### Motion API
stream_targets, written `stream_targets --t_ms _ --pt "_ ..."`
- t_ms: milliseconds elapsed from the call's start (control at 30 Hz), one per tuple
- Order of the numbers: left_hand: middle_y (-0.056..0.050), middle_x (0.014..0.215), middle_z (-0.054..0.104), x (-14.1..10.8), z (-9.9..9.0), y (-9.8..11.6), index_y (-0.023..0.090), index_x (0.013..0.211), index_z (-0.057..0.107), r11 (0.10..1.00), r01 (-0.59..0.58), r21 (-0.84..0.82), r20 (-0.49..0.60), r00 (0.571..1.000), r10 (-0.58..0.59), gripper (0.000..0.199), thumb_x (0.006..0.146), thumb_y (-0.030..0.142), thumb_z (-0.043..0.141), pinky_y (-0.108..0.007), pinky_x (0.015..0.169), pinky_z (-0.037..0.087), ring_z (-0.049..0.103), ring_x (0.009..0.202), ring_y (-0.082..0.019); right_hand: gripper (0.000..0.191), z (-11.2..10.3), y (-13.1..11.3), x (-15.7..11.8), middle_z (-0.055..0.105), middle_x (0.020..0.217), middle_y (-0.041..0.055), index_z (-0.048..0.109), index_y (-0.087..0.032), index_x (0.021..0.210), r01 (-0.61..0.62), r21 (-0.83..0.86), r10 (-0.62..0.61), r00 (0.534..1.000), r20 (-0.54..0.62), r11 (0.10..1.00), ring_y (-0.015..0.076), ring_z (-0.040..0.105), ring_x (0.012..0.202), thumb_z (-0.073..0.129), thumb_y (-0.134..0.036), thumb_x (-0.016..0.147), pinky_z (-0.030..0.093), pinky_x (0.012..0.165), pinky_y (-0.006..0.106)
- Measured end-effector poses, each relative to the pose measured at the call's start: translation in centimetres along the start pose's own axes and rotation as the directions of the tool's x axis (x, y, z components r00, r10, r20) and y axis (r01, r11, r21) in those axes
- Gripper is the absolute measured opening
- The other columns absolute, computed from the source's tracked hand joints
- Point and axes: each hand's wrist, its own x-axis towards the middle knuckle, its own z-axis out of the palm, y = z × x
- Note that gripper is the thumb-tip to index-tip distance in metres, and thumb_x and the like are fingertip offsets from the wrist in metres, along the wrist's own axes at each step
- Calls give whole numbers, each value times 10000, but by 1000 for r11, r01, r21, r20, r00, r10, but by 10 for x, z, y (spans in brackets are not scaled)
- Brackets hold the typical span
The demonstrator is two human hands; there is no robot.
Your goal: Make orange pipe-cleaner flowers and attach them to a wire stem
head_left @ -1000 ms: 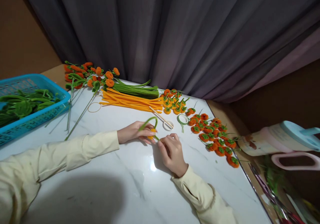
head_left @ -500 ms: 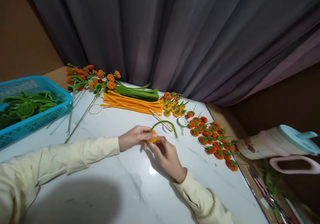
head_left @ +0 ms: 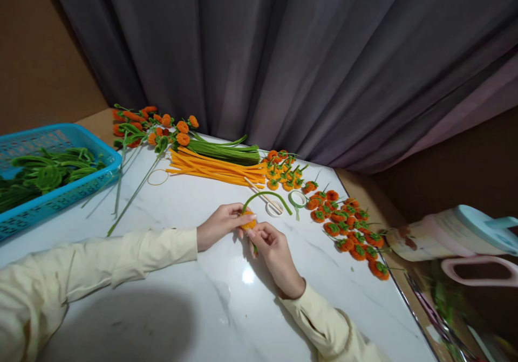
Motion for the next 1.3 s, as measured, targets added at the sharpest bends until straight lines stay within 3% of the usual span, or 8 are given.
stream_targets --t_ms 133,533,600,667,767,900,1000,1300 --pt "-38 847 608 2 -6 4 98 879 623 990 116 -78 148 984 -104 285 707 305 718 -202 659 446 556 698 -88 313 -7 -2 0 486 489 -45 541 -139 739 -11 0 11 1000 -10 1000 73 395 438 639 -434 779 313 459 200" --pt "-4 690 582 4 -16 12 90 811 633 987 129 97 87 987 -138 256 696 311 689 -208 573 389 504 577 -81 261 -6 0 -4 522 505 -26 574 -139 798 65 -252 -69 998 -5 965 88 431 416 542 -391 859 359 435 211" --pt "-7 679 579 3 -21 17 89 843 647 976 146 160 144 975 -169 273 698 318 682 -204 553 368 487 586 -87 213 -10 -10 -10 576 575 11 601 -143 816 280 -491 -302 953 36 825 110 485 473 505 -316 894 400 489 236" --pt "-23 712 605 0 -25 23 96 865 651 953 159 258 248 943 -224 290 692 327 681 -215 573 379 508 623 -107 145 -14 -24 -14 627 702 56 624 -151 850 507 -693 -558 810 180 513 147 547 606 507 -224 894 430 588 272" --pt "-25 762 622 -8 -27 32 126 844 629 902 48 429 419 874 -245 235 732 332 640 -220 614 397 530 674 -123 164 -18 -40 -17 646 965 113 613 -169 1012 589 -755 -562 742 364 288 228 576 905 503 -181 891 441 794 363" --pt "4 734 596 -19 -23 39 160 905 542 816 -133 563 472 862 -185 189 802 315 573 -197 569 369 505 631 -100 174 -17 -37 -18 656 863 67 598 -196 994 418 -671 -277 909 312 613 181 603 736 450 -257 926 471 662 289" --pt "4 782 590 -21 -23 34 178 927 440 905 55 422 431 866 -254 257 812 368 568 -204 547 412 556 601 -96 236 -16 -24 -22 575 581 -3 587 -184 817 153 -542 -81 985 155 826 115 496 451 470 -365 914 395 465 227" --pt "18 720 582 -17 -27 8 154 944 487 951 149 271 348 906 -241 356 771 436 618 -227 494 480 563 512 -89 368 -14 -5 -25 535 523 -35 534 -153 734 -137 -125 159 968 194 983 62 422 333 473 -484 884 325 379 188"
